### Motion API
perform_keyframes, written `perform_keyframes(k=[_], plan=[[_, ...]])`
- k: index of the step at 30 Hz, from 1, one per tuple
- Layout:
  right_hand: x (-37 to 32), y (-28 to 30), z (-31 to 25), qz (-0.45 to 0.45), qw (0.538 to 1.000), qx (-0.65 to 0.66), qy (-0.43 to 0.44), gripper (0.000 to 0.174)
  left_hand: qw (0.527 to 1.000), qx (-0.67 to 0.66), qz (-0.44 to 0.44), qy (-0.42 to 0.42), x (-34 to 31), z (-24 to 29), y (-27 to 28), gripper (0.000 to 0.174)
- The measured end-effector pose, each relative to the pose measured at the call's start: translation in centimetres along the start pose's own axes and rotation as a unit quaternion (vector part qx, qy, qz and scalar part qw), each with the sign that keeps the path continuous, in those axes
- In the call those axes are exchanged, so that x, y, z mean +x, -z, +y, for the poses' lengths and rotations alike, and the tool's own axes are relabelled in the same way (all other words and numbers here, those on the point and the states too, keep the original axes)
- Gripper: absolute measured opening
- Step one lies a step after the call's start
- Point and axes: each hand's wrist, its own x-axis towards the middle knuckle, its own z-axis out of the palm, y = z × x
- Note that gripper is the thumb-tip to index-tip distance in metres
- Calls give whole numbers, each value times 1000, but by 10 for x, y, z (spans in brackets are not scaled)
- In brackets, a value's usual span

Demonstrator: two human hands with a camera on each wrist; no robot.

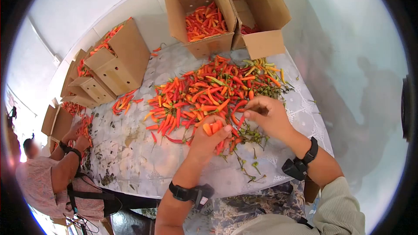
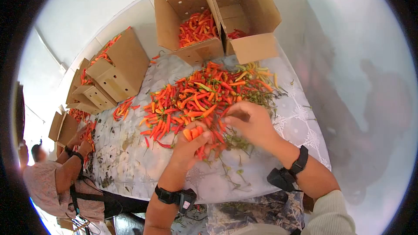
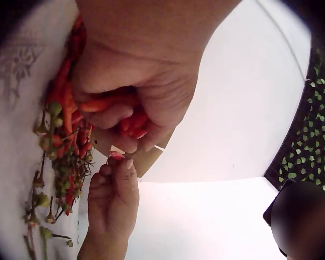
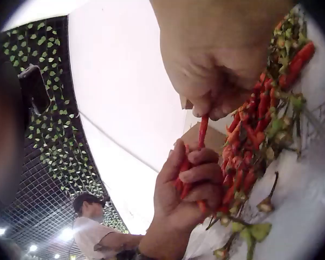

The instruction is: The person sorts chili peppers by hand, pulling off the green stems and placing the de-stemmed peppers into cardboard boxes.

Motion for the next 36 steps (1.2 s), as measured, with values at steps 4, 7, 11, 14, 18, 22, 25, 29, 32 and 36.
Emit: perform_keyframes(k=[4,7,11,14,18,22,25,29,32,36], plan=[[-7,-11,3,-95,988,121,-2,15,996,83,-1,-23,2,-5,3,21],[-11,-16,2,-109,982,151,-20,14,995,95,-12,-11,3,-7,4,23],[-10,-15,5,-107,989,103,9,13,998,60,-20,30,-1,0,0,23],[-10,-14,1,-100,992,74,21,14,997,66,-7,39,-1,0,1,23],[-9,-13,6,-116,991,63,23,17,998,57,-12,28,-1,0,-3,23],[-9,-11,10,-148,983,109,-27,20,996,55,-52,37,-5,4,-2,22],[-7,-11,13,-183,961,195,-70,21,995,50,-76,36,-5,5,-2,20],[-7,-12,6,-177,952,232,-96,19,996,42,-74,37,-4,5,-2,19],[-9,-15,10,-134,974,177,-42,20,997,21,-56,43,-4,4,-3,19],[-7,-7,0,8,992,123,9,18,993,-20,-97,57,-3,3,3,19]])
